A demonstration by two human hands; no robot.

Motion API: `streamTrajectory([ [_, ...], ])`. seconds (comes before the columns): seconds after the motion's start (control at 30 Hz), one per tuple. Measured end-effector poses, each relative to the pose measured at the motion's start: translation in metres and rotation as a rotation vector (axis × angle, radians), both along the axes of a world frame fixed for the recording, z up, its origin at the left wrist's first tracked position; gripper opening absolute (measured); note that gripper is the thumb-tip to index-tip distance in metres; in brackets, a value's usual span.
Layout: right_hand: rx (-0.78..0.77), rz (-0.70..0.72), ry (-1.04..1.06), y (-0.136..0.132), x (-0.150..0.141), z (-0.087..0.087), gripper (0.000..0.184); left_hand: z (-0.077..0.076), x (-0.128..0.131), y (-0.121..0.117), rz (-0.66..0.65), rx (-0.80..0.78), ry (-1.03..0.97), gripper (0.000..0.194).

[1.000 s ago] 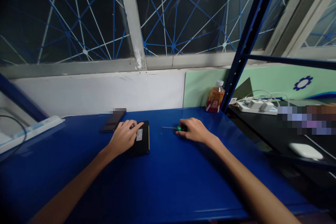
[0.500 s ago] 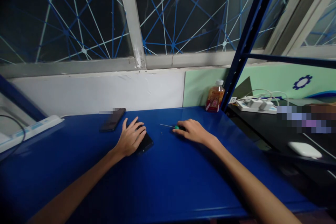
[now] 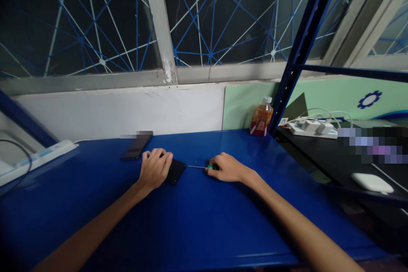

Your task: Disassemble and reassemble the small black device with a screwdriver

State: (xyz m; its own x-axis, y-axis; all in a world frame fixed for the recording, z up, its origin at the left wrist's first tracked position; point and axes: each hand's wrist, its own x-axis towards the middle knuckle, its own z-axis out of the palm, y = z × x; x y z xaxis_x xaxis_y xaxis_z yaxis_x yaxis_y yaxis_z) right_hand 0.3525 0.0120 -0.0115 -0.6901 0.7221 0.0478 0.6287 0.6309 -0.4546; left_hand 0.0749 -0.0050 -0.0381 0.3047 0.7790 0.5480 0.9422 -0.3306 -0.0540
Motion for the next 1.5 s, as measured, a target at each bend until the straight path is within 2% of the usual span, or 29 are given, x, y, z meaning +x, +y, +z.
streamTrajectory([
  [0.3, 0.011, -0.004, 0.006, -0.001, -0.002, 0.0, 0.029, 0.001, 0.0, 0.0, -0.009, -0.012, -0.028, 0.039],
  [0.47, 0.0, 0.004, 0.031, 0.0, -0.002, -0.001, 0.037, 0.0, 0.001, -0.002, 0.026, -0.001, -0.002, 0.041],
  [0.6, 0.043, -0.044, 0.029, 0.001, -0.002, -0.003, 0.037, -0.001, 0.002, -0.002, 0.031, -0.014, -0.017, 0.042],
  [0.73, 0.098, -0.15, 0.014, 0.0, -0.003, -0.003, 0.04, -0.004, 0.0, -0.001, -0.025, -0.029, -0.045, 0.04],
  [0.9, 0.097, -0.149, -0.025, -0.002, -0.005, -0.004, 0.048, -0.005, -0.001, 0.0, -0.099, -0.048, -0.088, 0.037],
  [1.07, 0.156, -0.171, -0.037, 0.0, -0.002, -0.007, 0.039, 0.001, 0.0, -0.003, -0.165, -0.087, -0.106, 0.036],
  [1.33, 0.173, -0.179, -0.084, -0.004, -0.004, -0.005, 0.031, 0.001, 0.002, -0.005, -0.191, -0.11, -0.049, 0.041],
  [1.5, 0.195, -0.182, -0.058, -0.004, -0.005, -0.002, 0.033, 0.007, -0.003, -0.007, -0.308, -0.206, -0.024, 0.051],
])
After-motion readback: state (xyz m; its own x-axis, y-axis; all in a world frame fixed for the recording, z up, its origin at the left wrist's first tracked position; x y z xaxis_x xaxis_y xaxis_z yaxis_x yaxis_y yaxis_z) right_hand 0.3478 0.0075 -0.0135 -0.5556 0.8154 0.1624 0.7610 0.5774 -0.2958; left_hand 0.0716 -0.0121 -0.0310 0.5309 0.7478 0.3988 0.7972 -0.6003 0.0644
